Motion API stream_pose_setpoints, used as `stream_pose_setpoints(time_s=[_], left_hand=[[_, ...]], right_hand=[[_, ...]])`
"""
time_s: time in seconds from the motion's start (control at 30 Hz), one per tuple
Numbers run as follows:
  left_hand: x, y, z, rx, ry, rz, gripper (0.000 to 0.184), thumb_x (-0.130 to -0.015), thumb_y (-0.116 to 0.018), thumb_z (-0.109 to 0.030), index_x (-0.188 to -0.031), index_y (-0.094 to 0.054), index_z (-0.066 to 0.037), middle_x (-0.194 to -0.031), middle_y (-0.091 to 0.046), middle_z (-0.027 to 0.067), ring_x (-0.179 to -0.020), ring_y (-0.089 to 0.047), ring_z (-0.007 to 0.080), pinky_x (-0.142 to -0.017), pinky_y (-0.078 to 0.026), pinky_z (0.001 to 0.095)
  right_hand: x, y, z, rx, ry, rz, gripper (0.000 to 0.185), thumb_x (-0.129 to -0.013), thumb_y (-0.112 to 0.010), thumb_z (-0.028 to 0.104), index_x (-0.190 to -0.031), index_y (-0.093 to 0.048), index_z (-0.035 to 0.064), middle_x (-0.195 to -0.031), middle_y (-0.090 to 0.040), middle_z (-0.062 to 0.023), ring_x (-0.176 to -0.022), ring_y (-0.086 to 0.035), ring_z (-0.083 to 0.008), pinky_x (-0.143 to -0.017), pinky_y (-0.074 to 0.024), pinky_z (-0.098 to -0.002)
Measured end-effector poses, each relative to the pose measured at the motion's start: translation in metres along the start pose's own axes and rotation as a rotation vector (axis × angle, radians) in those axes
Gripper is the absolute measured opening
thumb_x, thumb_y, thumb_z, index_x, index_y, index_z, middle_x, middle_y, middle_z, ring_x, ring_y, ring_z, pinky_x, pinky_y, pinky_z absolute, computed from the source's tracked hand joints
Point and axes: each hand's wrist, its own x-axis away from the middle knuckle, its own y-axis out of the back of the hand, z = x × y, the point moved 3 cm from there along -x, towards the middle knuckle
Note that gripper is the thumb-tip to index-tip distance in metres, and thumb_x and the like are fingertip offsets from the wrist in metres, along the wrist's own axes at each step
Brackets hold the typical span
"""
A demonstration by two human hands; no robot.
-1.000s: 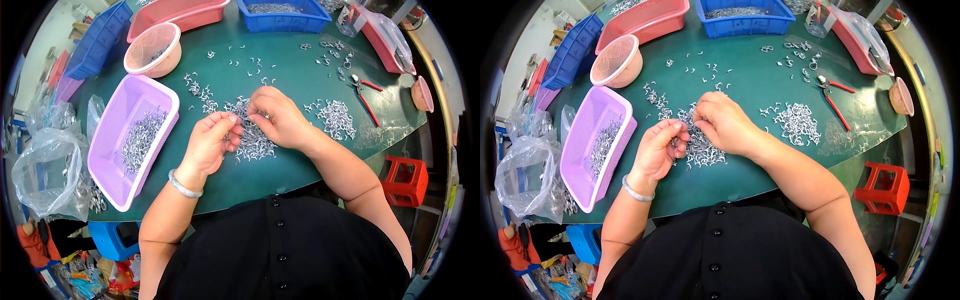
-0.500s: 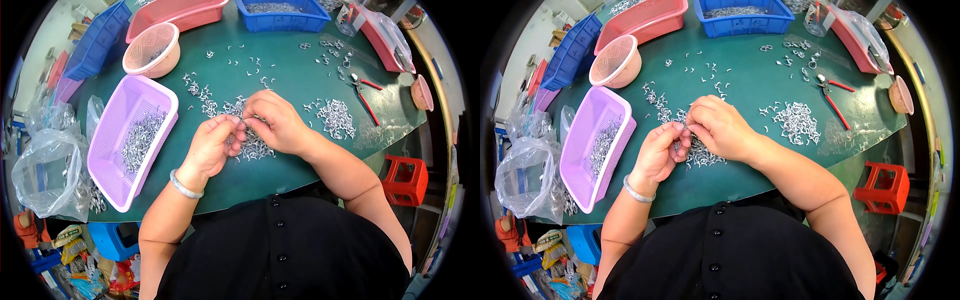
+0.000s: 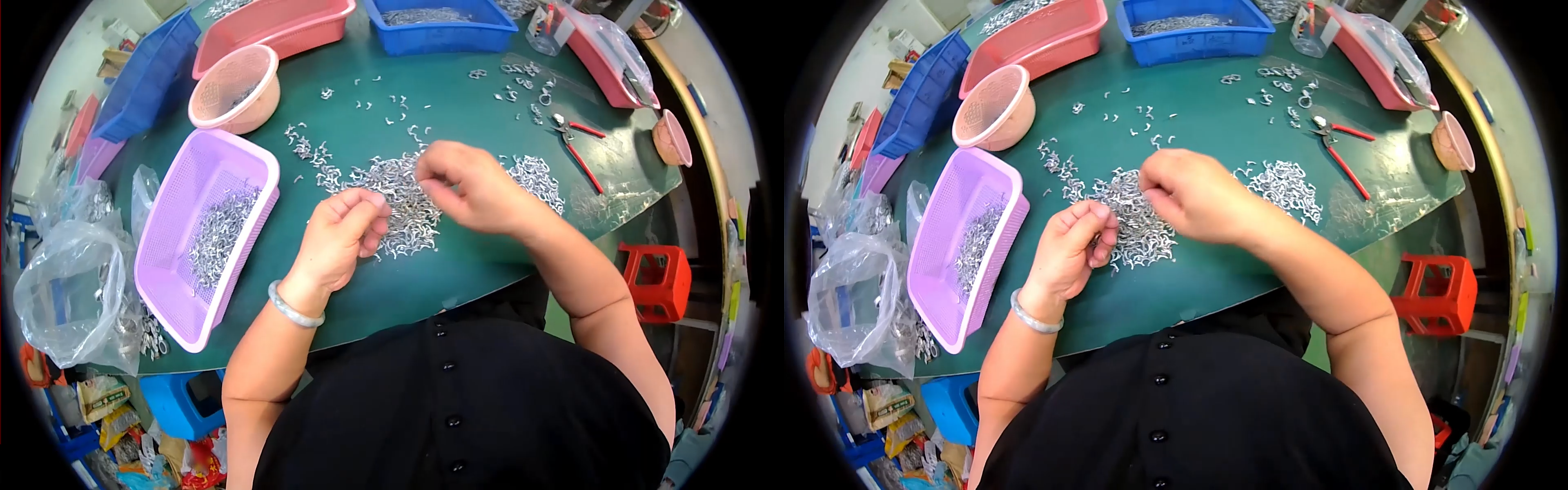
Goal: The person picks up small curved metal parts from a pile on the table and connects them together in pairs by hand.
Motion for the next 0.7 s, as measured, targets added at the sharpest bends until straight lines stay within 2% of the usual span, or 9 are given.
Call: stream_pose_setpoints(time_s=[0.13,0.2,0.27,0.5,0.6,0.7], left_hand=[[-0.001,0.005,0.002,-0.004,0.019,0.060,0.014,-0.084,-0.055,-0.018,-0.079,-0.057,-0.005,-0.063,-0.052,-0.0006,-0.049,-0.043,0.0050,-0.043,-0.033,0.0160],[0.000,0.003,0.002,0.017,0.008,0.066,0.014,-0.084,-0.054,-0.017,-0.078,-0.056,-0.005,-0.062,-0.052,-0.0002,-0.049,-0.042,0.0049,-0.042,-0.032,0.0159],[0.001,0.002,0.002,0.000,0.011,0.065,0.014,-0.084,-0.054,-0.016,-0.077,-0.055,-0.005,-0.063,-0.052,0.0000,-0.049,-0.042,0.0047,-0.042,-0.032,0.0162],[0.000,0.001,0.003,-0.006,0.000,0.073,0.011,-0.085,-0.051,-0.013,-0.078,-0.053,-0.005,-0.065,-0.051,0.0012,-0.049,-0.042,0.0052,-0.042,-0.031,0.0162],[0.000,0.001,0.003,0.002,-0.001,0.074,0.010,-0.085,-0.050,-0.012,-0.078,-0.052,-0.005,-0.066,-0.051,0.0019,-0.050,-0.041,0.0054,-0.041,-0.031,0.0160],[0.002,0.001,0.003,0.010,0.011,0.098,0.011,-0.085,-0.051,-0.013,-0.077,-0.053,-0.005,-0.065,-0.051,0.0020,-0.049,-0.042,0.0054,-0.041,-0.031,0.0159]], right_hand=[[0.022,0.044,-0.019,0.000,-0.266,0.078,0.007,-0.075,-0.053,0.005,-0.077,-0.052,-0.0010,-0.067,-0.054,-0.0129,-0.060,-0.052,-0.0237,-0.056,-0.0417,-0.0322],[0.036,0.060,-0.030,-0.021,-0.369,0.054,0.007,-0.078,-0.053,0.005,-0.078,-0.052,-0.0017,-0.064,-0.053,-0.0086,-0.057,-0.047,-0.0153,-0.054,-0.0408,-0.0286],[0.049,0.075,-0.039,-0.022,-0.500,0.081,0.008,-0.079,-0.053,0.006,-0.080,-0.052,-0.0023,-0.066,-0.051,-0.0024,-0.062,-0.044,-0.0083,-0.057,-0.0394,-0.0237],[0.073,0.096,-0.059,0.045,-0.607,-0.006,0.010,-0.079,-0.054,0.005,-0.085,-0.055,-0.0027,-0.071,-0.055,-0.0021,-0.068,-0.049,-0.0077,-0.062,-0.0412,-0.0230],[0.073,0.093,-0.060,-0.148,-0.637,-0.063,0.010,-0.079,-0.054,0.004,-0.086,-0.056,-0.0037,-0.075,-0.058,-0.0044,-0.068,-0.053,-0.0088,-0.062,-0.0442,-0.0226],[0.062,0.075,-0.050,-0.622,-0.662,-0.140,0.009,-0.080,-0.055,0.003,-0.086,-0.056,-0.0043,-0.075,-0.060,-0.0075,-0.066,-0.058,-0.0116,-0.059,-0.0474,-0.0225]])
